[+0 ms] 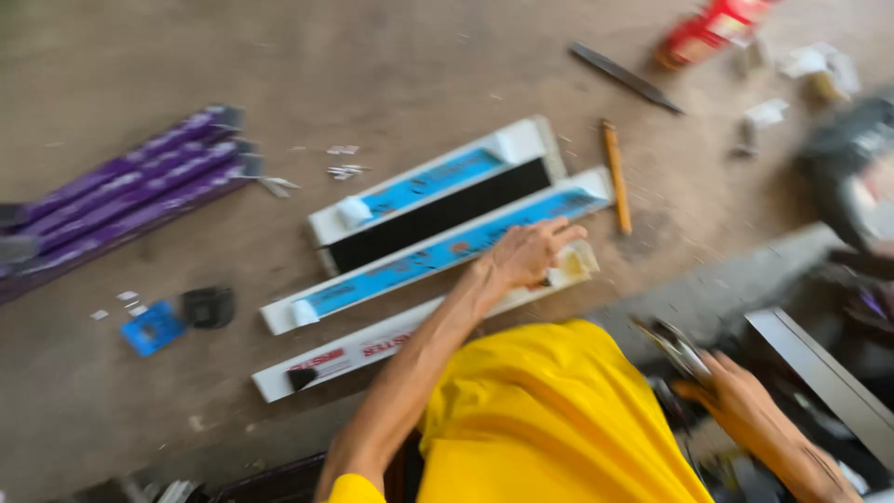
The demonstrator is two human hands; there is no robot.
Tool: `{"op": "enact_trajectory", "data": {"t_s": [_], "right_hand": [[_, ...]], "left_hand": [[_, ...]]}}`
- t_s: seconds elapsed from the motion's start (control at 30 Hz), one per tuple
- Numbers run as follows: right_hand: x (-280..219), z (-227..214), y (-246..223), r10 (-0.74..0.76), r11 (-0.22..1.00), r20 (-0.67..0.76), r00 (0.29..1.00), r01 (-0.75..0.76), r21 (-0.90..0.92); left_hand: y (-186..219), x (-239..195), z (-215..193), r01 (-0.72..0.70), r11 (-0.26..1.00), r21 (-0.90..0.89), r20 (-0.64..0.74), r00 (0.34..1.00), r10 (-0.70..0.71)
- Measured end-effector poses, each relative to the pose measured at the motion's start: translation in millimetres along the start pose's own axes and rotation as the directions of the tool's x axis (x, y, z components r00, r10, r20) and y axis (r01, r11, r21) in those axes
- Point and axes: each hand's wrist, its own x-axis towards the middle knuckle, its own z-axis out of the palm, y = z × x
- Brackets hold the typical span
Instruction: Assembling aluminum frame components by marking, drilling holes, and installing rivets.
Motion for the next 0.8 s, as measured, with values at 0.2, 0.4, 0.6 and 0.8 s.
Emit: {"op": "enact_trajectory", "data": {"t_s": [0.2,0.4,0.6,0.8], "right_hand": [[-2,-37,-22,0.439,0.756,0.113,0.891,-0.298,-0.583],[4,-72,-32,0.036,0.992,-0.197,0.980,-0.011,0.128],[20,-87,-130,-0.082,0.360,-0.282,0.956,0.292,0.886],[48,-86,-190,-0.267,-0.172,-0.410,0.872,0.375,0.911]], "left_hand": [[-113,-115,-116,0.269,0.955,-0.122,-0.843,0.481,-0.243],[-214,-132,-129,0.621,0.784,-0.010,-0.755,0.509,-0.413],[-186,-119,-154,0.655,0.727,0.206,-0.707,0.613,-0.352],[29,-31,-142,-0.323,0.560,-0.763,-0.613,0.638,-0.467]]}}
